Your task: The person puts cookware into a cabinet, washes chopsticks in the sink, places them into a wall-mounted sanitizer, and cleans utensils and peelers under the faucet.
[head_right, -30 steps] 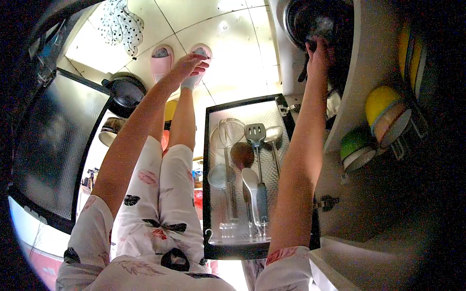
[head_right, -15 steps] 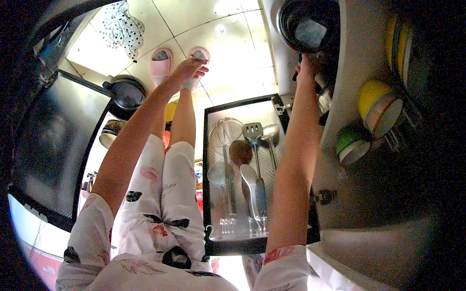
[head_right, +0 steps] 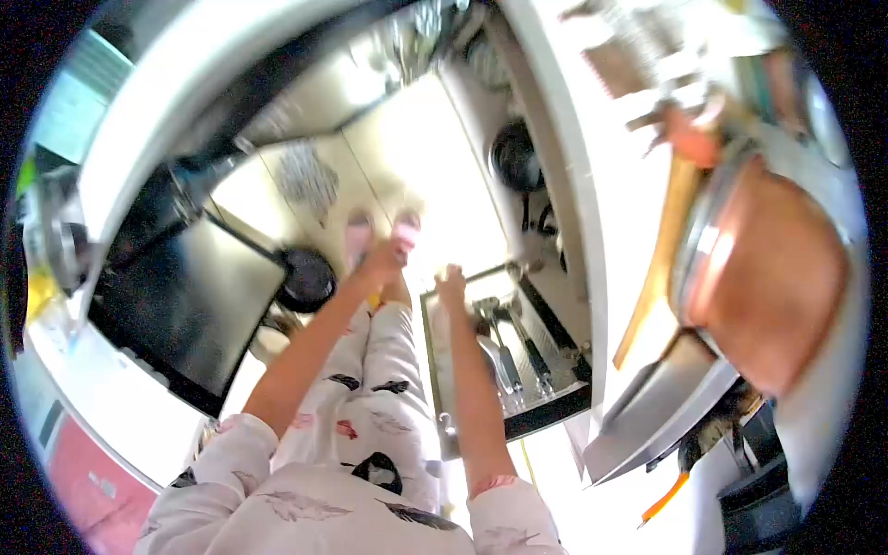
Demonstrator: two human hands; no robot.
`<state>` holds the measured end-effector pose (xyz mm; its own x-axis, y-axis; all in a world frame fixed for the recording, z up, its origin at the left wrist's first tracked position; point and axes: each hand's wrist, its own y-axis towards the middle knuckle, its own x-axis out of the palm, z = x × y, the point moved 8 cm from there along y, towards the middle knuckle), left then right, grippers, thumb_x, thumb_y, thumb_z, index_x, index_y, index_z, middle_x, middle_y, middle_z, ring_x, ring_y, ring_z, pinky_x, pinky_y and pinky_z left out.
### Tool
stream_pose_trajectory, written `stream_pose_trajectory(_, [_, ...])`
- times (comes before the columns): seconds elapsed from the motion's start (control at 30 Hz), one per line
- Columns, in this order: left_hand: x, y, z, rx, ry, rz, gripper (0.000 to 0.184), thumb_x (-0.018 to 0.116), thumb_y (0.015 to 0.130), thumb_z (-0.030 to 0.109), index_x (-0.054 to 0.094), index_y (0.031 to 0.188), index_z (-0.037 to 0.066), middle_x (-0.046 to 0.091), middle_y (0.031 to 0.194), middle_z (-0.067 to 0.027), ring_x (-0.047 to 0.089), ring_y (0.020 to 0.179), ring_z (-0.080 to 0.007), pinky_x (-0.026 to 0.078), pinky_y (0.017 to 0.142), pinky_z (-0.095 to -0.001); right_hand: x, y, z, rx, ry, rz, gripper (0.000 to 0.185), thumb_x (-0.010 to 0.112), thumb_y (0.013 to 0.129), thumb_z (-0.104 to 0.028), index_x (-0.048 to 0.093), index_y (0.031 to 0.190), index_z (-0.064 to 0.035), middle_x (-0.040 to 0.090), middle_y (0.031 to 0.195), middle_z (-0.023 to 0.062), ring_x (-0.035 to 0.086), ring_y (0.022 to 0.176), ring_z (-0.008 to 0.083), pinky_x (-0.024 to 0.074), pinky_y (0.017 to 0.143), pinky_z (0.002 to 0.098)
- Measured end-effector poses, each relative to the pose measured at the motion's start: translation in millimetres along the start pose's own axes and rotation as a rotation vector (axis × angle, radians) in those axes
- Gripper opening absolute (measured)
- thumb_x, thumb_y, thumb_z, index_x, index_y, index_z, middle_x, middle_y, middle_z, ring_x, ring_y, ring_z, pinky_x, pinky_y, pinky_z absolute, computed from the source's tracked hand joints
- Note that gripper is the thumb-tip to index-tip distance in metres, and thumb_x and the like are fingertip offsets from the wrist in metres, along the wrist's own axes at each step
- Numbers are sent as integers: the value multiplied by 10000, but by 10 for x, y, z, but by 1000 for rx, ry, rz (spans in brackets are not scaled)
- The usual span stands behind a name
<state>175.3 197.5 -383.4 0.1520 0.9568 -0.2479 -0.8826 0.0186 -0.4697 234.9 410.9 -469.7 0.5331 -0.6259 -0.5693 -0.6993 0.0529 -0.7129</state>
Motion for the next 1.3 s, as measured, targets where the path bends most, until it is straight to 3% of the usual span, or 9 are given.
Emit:
stream_pose_trajectory(0.1, [-482, -293, 761, 146, -227, 1, 269, 527, 587, 13, 564, 845, 81, 566, 698, -82, 541, 648, -220, 424, 621, -305, -280, -667, -1254, -250, 18, 47, 435, 641, 638, -141, 461, 1011, -8, 482, 923, 160, 472, 846, 301, 398, 746, 368])
stream_pose_trajectory(0.17, [-802, -471, 1238, 11, -29, -190, 247, 561, 695, 11, 533, 940, 26, 541, 770, -20, 502, 700, -83, 423, 622, -231, -439, -947, -1788, -379, 175, 161, 401, 643, 643, -132, 473, 981, 1, 514, 872, 162, 513, 776, 270, 432, 657, 333])
stream_pose_trajectory(0.23, [-1164, -646, 1460, 96, -85, -151, 234, 560, 721, 45, 531, 953, 23, 542, 763, -9, 507, 694, -84, 428, 629, -235, -622, -1248, -2427, -450, 141, 126, 342, 596, 666, -80, 464, 969, 7, 514, 865, 147, 520, 731, 226, 442, 623, 299])
stream_pose_trajectory(0.57, [-2537, -582, 2154, -147, -311, 26, 228, 522, 787, 137, 518, 995, 44, 544, 813, -9, 496, 698, -78, 419, 620, -228, -1986, -1143, -4477, -664, 521, -158, 234, 537, 735, -63, 521, 965, -29, 574, 837, 46, 541, 730, 117, 434, 671, 236])
stream_pose_trajectory(0.83, [-2835, 307, 3351, 3, -328, -21, 254, 470, 813, 150, 501, 1033, 26, 556, 831, -33, 510, 763, -105, 416, 682, -228, -4319, -924, -6710, -1254, 44, 559, 243, 576, 676, -90, 518, 905, -31, 522, 907, 135, 470, 892, 291, 351, 793, 385])
stream_pose_trajectory(0.97, [-2918, 749, 3788, 105, -386, 50, 244, 463, 828, 166, 494, 1028, 30, 547, 874, -36, 486, 747, -77, 417, 691, -216, -4795, -418, -7564, -1198, -359, 980, 305, 596, 633, -121, 492, 908, -37, 497, 915, 115, 457, 889, 290, 348, 752, 415])
stream_pose_trajectory(1.17, [-2969, 777, 4062, 22, -567, -15, 226, 444, 840, 144, 496, 1034, 42, 544, 889, -40, 508, 780, -100, 419, 735, -222, -4744, 566, -8032, -788, -773, 785, 410, 640, 644, -218, 457, 976, -65, 497, 960, 113, 463, 965, 276, 348, 782, 436])
stream_pose_trajectory(1.2, [-2984, 785, 3996, -6, -558, -16, 229, 447, 839, 151, 496, 1038, 48, 545, 893, -37, 510, 779, -100, 419, 734, -223, -4740, 664, -8087, -788, -795, 865, 246, 500, 729, -162, 536, 954, -71, 552, 936, 102, 497, 931, 271, 335, 764, 428])
stream_pose_trajectory(1.3, [-3108, 742, 3923, -53, -490, -18, 242, 445, 841, 169, 493, 1050, 57, 553, 909, -30, 517, 786, -105, 417, 740, -229, -4651, 970, -8146, -688, -901, 664, 198, 455, 750, -143, 591, 883, -87, 586, 904, 92, 519, 907, 260, 339, 756, 399])
